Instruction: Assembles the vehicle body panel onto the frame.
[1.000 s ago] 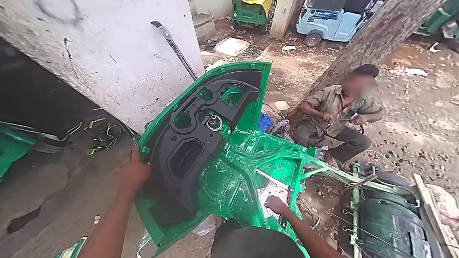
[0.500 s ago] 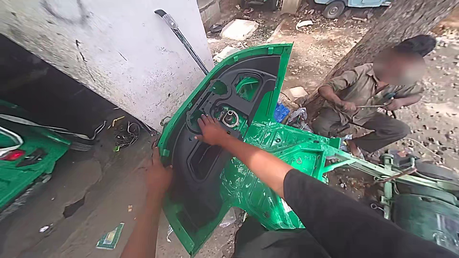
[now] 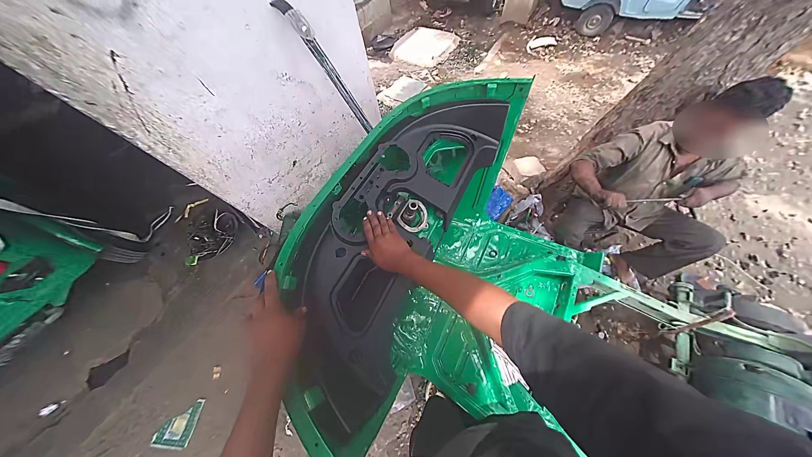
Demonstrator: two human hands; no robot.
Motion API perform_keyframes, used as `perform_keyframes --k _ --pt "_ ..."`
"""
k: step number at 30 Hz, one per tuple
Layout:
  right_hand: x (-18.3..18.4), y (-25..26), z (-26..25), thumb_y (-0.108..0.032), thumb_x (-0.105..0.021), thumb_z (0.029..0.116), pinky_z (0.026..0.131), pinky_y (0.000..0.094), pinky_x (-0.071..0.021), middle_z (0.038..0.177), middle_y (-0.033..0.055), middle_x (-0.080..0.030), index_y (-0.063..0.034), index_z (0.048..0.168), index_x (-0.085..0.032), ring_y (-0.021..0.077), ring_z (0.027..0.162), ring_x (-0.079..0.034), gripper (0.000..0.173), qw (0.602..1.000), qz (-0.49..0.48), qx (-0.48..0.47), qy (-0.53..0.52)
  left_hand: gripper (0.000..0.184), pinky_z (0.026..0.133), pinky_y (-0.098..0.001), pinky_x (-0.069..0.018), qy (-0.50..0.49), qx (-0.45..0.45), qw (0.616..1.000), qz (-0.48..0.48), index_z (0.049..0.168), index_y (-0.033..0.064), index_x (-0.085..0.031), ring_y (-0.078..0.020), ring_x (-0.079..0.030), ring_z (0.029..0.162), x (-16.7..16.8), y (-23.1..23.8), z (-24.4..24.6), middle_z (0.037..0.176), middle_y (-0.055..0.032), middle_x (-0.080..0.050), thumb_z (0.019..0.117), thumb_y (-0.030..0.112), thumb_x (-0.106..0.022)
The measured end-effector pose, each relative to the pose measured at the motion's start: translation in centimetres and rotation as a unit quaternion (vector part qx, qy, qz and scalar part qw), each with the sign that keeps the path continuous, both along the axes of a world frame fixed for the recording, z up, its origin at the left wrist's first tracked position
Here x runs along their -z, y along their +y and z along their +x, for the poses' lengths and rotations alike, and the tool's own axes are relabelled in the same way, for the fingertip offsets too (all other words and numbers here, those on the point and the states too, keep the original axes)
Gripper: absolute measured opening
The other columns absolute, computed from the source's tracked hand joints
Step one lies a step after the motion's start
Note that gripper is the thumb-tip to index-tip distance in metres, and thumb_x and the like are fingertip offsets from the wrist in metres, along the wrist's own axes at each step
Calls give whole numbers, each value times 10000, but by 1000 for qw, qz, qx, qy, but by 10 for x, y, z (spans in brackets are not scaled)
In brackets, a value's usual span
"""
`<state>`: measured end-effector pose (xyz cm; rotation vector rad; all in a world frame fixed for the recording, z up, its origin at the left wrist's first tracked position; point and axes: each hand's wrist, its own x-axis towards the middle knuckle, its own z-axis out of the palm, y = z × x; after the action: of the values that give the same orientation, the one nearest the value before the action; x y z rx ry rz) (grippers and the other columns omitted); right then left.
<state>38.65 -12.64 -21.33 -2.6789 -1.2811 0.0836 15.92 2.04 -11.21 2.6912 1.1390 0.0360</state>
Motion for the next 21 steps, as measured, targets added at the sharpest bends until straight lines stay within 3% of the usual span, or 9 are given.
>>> perform_keyframes --k 8,11,14,18,21 --pt "-12 -2 -3 -549 -396 1083 1251 619 -189 1699 309 -66 73 1624 -107 486 1569 -131 873 999 -43 -5 18 1003 1001 -690 -458 -5 14 1000 2 1662 213 -166 -534 -546 1264 3 -1 -4 1526 -273 -450 879 160 -790" --pt "-17 3 -2 -521 -447 1077 1252 624 -180 1699 314 -40 75 1622 -100 493 1572 -95 879 999 -30 6 30 1005 977 -686 -475 -5 6 1000 0 1664 225 -160 -536 -560 1237 -1 1 1 1546 -254 -439 880 169 -787" --pt "-15 -1 -8 -498 -510 1058 1259 591 -195 1724 252 -22 23 1642 -100 447 1588 -78 884 998 -7 27 49 1007 986 -685 -472 -1 8 1000 -2 1664 236 -156 -516 -565 1250 0 -1 -2 1553 -233 -442 879 170 -783" --pt "-14 -13 -13 -642 -614 946 1265 573 -183 1749 154 22 -63 1668 -65 381 1606 -37 1076 996 10 19 86 992 989 -674 -477 20 1 1000 2 1666 246 -142 -505 -561 1262 -5 -2 -3 1558 -226 -438 892 180 -758" --pt "-15 -32 -23 -652 -646 922 1268 568 -188 1749 153 -3 -67 1669 -45 361 1602 -115 1123 993 5 16 115 998 997 -675 -473 17 3 1000 -2 1666 236 -136 -511 -555 1269 -5 -6 -1 1552 -239 -440 890 184 -761"
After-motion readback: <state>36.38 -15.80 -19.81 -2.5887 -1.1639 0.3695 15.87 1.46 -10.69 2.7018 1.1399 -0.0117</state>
